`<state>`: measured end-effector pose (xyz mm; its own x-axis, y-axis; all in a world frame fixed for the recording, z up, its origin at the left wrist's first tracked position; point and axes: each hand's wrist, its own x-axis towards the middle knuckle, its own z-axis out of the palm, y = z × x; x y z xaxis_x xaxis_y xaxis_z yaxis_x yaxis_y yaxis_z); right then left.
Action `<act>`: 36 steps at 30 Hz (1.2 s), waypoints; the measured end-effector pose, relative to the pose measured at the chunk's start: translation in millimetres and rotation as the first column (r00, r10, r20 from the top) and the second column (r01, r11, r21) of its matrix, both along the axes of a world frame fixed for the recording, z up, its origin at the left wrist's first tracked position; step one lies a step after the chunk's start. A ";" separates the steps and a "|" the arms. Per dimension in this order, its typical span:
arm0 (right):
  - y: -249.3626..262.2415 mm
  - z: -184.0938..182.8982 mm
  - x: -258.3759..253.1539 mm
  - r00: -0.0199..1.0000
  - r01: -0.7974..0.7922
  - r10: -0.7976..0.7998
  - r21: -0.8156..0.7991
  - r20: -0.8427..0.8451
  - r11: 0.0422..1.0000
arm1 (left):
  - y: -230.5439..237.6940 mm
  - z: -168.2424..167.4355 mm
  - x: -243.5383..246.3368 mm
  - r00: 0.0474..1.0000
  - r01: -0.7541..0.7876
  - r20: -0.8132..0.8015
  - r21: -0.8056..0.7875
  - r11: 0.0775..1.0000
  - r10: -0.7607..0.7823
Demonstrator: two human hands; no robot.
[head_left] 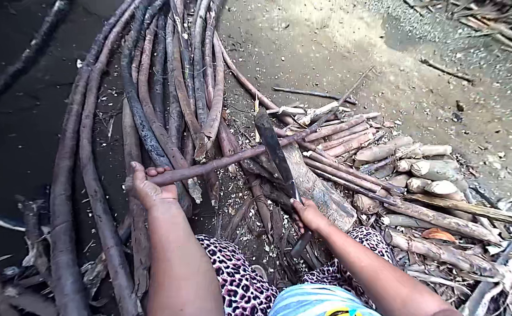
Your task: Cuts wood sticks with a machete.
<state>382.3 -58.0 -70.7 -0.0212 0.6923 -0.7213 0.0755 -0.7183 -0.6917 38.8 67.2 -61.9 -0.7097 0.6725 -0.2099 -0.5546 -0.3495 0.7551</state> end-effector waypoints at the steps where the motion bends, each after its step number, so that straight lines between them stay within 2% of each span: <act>1: -2.9 4.0 2.5 1.000 0.017 -0.017 0.030 0.010 0.999 | -1.1 1.9 0.3 1.000 -0.001 0.010 0.001 1.000 0.001; 6: -19.5 28.4 22.1 0.994 0.032 -0.056 0.238 0.097 0.971 | 1.0 2.2 -4.3 1.000 0.006 0.029 0.048 0.999 -0.007; 8: -15.8 55.2 32.2 0.990 0.041 -0.095 0.431 0.103 0.902 | 2.8 -1.0 -4.4 1.000 -0.006 0.015 0.061 0.998 0.005; 9: -10.4 71.7 37.0 0.987 0.049 -0.126 0.552 0.103 0.832 | 3.9 -1.8 -4.1 1.000 -0.006 0.008 0.065 0.998 0.005; 11: 4.1 108.5 46.1 0.978 0.054 -0.193 0.785 0.084 0.617 | 4.7 -2.2 -3.3 1.000 0.002 -0.007 0.064 0.998 -0.002; 14: 36.7 175.8 53.3 0.973 0.056 -0.232 0.985 -0.017 0.164 | 4.8 -6.6 -4.8 0.999 0.041 -0.012 0.110 0.993 -0.040; 16: 63.5 218.8 49.3 0.962 0.077 -0.256 0.992 -0.100 -0.099 | 5.6 -10.7 -8.1 0.996 0.086 -0.027 0.163 0.983 -0.082; 17: 77.4 232.9 44.1 0.949 0.137 -0.253 0.969 -0.187 -0.204 | 6.3 -12.4 -9.9 0.994 0.104 -0.038 0.184 0.977 -0.099; 18: 89.5 238.8 37.5 0.928 0.214 -0.238 0.935 -0.285 -0.284 | 6.8 -13.3 -10.8 0.993 0.117 -0.047 0.200 0.973 -0.110; 19: 95.1 232.6 30.5 0.912 0.244 -0.251 0.922 -0.323 -0.300 | 6.8 -13.9 -11.3 0.992 0.125 -0.051 0.210 0.970 -0.116; 20: 92.0 209.7 23.6 0.909 0.228 -0.299 0.946 -0.291 -0.229 | 6.8 -14.2 -11.6 0.991 0.128 -0.053 0.214 0.968 -0.120; 21: 80.5 169.0 16.8 0.912 0.178 -0.367 0.983 -0.183 -0.046 | 7.2 -13.4 -11.6 0.991 0.130 -0.055 0.213 0.968 -0.121; 22: 61.8 113.2 11.5 0.916 0.088 -0.401 0.966 0.016 0.241 | 7.4 -12.9 -11.7 0.991 0.130 -0.053 0.208 0.969 -0.121; 23: 39.9 54.7 9.7 0.918 -0.010 -0.321 0.824 0.232 0.567 | 7.0 -14.0 -12.2 0.992 0.126 -0.048 0.201 0.972 -0.119; 24: 21.6 7.6 12.3 0.922 -0.109 -0.128 0.563 0.365 0.819 | 6.2 -15.9 -12.6 0.993 0.117 -0.044 0.194 0.974 -0.111; 25: 10.5 -24.7 12.8 0.925 -0.172 0.051 0.294 0.377 0.940 | 5.0 -17.9 -13.7 0.994 0.108 -0.041 0.185 0.977 -0.102; 26: 5.9 -39.1 12.2 0.942 -0.176 0.135 0.110 0.307 0.978 | 4.7 -18.8 -15.2 0.995 0.101 -0.037 0.171 0.980 -0.096; 27: 3.0 -39.6 12.0 0.977 -0.130 0.125 0.016 0.172 0.991 | 4.7 -18.1 -16.6 0.994 0.109 -0.047 0.160 0.981 -0.103; 28: -2.1 -32.9 14.1 0.998 -0.045 0.042 -0.066 -0.043 0.997 | 1.9 -17.6 -17.5 0.989 0.140 -0.069 0.160 0.977 -0.131; 29: -6.4 -23.1 19.1 0.958 0.032 -0.073 -0.147 -0.277 0.989 | -0.1 -15.5 -15.1 0.983 0.172 -0.088 0.161 0.972 -0.159; 30: -6.9 -11.9 24.7 0.872 0.085 -0.177 -0.216 -0.457 0.973 | 0.9 -12.1 -9.9 0.982 0.174 -0.095 0.155 0.972 -0.161; 31: -7.2 -1.9 28.4 0.803 0.121 -0.244 -0.251 -0.544 0.960 | 2.4 -10.7 -4.5 0.989 0.135 -0.078 0.123 0.983 -0.126; 32: -7.5 8.4 29.1 0.812 0.151 -0.260 -0.242 -0.523 0.958 | 2.8 -10.8 0.9 0.996 0.074 -0.051 0.068 0.995 -0.071; 34: -7.3 27.4 26.8 0.941 0.160 -0.180 -0.093 -0.287 0.983 | 5.8 -11.6 9.1 0.998 -0.056 -0.005 -0.046 0.997 0.056; 36: -9.3 49.6 27.7 0.987 0.109 -0.100 0.072 -0.123 0.991 | 9.1 -11.6 12.4 0.989 -0.138 0.025 -0.142 0.980 0.143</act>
